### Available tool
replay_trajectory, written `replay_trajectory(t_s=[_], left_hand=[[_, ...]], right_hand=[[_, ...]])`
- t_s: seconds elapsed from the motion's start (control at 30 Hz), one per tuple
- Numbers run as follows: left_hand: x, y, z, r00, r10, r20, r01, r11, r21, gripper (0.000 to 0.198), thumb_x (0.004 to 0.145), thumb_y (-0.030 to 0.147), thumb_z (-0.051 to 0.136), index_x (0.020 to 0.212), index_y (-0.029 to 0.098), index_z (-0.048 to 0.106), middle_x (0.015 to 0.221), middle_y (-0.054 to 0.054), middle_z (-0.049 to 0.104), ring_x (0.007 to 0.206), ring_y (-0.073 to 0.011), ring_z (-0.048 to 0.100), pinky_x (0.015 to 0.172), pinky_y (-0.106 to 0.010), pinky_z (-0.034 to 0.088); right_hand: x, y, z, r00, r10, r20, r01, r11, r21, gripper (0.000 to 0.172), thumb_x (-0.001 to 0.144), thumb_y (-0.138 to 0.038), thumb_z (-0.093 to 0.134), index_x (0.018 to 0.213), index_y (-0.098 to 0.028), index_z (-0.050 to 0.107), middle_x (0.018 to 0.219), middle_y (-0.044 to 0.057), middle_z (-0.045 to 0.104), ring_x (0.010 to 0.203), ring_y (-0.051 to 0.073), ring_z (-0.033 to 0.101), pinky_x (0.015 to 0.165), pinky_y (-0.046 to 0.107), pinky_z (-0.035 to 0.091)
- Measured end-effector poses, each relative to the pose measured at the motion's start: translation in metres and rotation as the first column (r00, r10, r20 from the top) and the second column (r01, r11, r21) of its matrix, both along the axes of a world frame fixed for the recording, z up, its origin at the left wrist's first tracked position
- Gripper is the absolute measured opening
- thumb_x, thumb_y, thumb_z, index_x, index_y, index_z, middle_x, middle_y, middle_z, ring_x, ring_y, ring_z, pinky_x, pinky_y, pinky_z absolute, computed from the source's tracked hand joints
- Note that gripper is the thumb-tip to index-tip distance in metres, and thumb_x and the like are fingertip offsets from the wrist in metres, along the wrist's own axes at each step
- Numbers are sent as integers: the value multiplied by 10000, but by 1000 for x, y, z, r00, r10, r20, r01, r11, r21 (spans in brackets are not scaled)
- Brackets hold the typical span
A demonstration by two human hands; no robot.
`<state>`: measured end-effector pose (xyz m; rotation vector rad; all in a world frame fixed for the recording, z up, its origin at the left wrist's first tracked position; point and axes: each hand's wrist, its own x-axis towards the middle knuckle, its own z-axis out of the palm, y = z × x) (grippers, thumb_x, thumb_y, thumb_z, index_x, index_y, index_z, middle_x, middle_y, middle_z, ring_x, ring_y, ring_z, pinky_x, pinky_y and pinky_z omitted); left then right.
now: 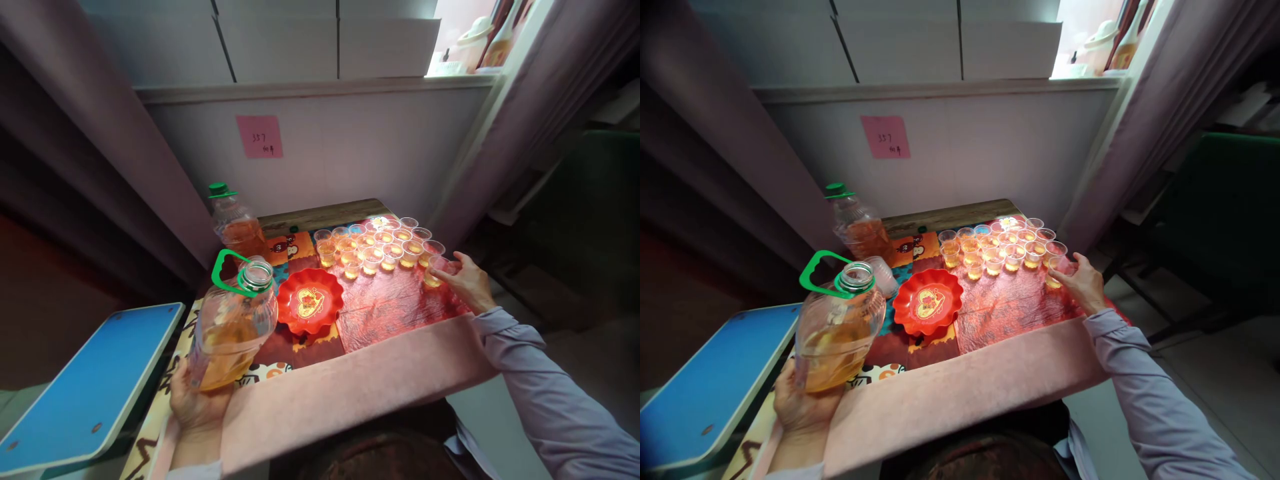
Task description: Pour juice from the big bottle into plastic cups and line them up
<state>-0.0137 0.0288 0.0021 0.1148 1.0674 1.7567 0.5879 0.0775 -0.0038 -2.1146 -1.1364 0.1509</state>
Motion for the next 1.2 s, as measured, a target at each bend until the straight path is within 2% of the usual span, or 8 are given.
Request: replay_trajectory(t_s=[0.17,0.4,0.67,0.77,0.87,0.93,1.03,1.2], left_hand=[[6,0,6,999,11,-35,-11,1000,8,501,942,448,522,1309,227,782,1092,-57,859,945,-264,789,785,-401,651],[12,-3,12,998,31,-58,-30,1000,8,447,991,393,455,1194,215,811,1019,-29,858,894,-232,792,748,-370,655],[6,-1,3,998,-3,-57,4,1000,13,498,959,493,506,1265,233,800,1077,-72,861,966,-270,796,802,-400,657],[3,-2,0,999,-32,-40,34,999,38,483,956,474,503,1243,218,796,1060,-84,856,940,-278,803,835,-426,659],[3,-6,-4,999,-2,-40,5,998,66,376,945,459,584,1167,242,797,1015,-57,852,876,-254,799,830,-403,655],[4,-9,-6,999,-11,-37,13,998,62,400,942,498,612,1185,239,796,1072,-75,852,935,-291,805,821,-433,660],[3,-11,-12,999,-33,-22,35,997,72,424,943,507,614,1208,231,796,1129,-107,846,995,-327,802,822,-471,662],[-5,-10,-21,1000,-30,5,29,995,100,382,958,463,613,1196,222,789,1148,-105,839,1037,-308,795,890,-458,653]], right_hand=[[-10,7,-10,1000,16,-15,-16,999,40,1014,725,-706,864,1526,-133,620,1265,203,822,1155,395,791,1010,501,609],[-17,19,-11,999,46,-15,-45,997,64,1120,695,-730,890,1575,-115,567,1264,216,819,1163,399,793,1004,499,619],[-20,15,-10,999,53,3,-53,997,57,1035,726,-700,870,1526,-105,593,1284,237,794,1147,399,781,1011,498,599],[-20,8,-5,995,52,89,-57,996,64,1021,739,-741,856,1485,-89,608,1355,296,737,1221,448,735,1027,543,581],[-33,1,10,980,41,195,-76,981,178,934,813,-750,802,1476,-115,627,1408,331,692,1293,488,686,1025,589,571],[-54,-1,26,976,49,213,-116,942,315,768,881,-699,767,1435,-174,679,1361,280,730,1213,443,732,993,559,593],[-102,4,49,951,262,164,-307,857,414,478,965,-578,739,1292,-231,768,1208,163,808,932,303,800,835,442,642],[-203,44,56,691,705,160,-696,589,410,241,1018,-434,699,1050,-235,832,986,92,849,797,233,770,733,356,606]])
